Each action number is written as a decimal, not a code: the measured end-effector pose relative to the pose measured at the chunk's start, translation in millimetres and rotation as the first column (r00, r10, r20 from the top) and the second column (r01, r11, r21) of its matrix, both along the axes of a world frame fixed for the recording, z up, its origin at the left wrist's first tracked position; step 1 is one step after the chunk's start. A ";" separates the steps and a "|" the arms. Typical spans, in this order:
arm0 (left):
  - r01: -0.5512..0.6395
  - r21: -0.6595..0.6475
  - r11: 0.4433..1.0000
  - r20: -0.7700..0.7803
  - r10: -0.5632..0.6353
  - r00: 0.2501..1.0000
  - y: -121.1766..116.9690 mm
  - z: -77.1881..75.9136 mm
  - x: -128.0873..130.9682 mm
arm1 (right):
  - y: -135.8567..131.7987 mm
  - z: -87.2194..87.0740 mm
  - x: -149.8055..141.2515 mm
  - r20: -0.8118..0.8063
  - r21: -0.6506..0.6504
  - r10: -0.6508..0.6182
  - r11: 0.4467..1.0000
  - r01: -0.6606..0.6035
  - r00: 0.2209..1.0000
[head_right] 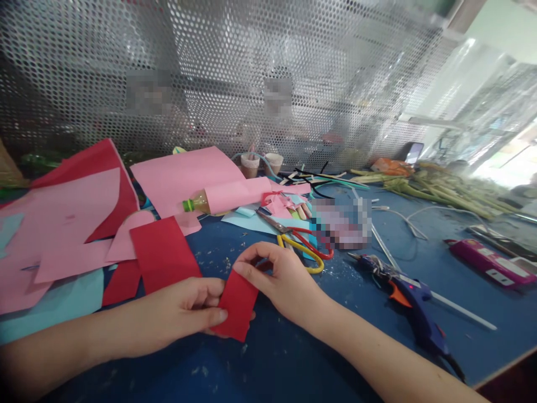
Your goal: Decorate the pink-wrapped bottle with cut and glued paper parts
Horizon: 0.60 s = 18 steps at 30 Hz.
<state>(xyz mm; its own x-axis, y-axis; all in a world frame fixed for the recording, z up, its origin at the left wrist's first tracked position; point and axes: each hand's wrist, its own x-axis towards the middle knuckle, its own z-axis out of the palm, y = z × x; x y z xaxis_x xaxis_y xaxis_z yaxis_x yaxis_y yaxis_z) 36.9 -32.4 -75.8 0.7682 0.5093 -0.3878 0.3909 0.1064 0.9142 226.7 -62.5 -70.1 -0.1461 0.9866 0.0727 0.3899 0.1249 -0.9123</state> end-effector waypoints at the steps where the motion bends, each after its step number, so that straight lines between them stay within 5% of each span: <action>1: -0.002 -0.040 0.999 0.023 0.003 1.000 -0.3 0.1 0.5 | 0.2 -0.8 0.4 -0.013 -0.016 0.008 1.000 -0.008 1.000; 6: -0.011 -0.217 0.976 0.148 0.044 0.988 -3.5 1.0 3.2 | 0.6 -7.5 2.6 -0.125 -0.102 0.049 0.993 -0.062 0.991; 9: -0.042 -0.193 0.980 0.114 0.065 0.991 -0.7 3.2 3.2 | 1.5 -11.4 3.6 -0.155 -0.066 0.042 0.996 -0.052 0.987; 14: -0.063 0.161 0.985 -0.021 0.067 0.998 29.7 26.9 -12.2 | 5.5 -14.4 7.1 -0.189 -0.076 -0.071 0.995 0.058 0.979; 18: 0.112 0.577 0.809 -0.303 0.085 0.949 64.3 56.2 -44.7 | 10.8 -17.0 11.6 -0.267 -0.118 -0.216 0.975 0.191 0.939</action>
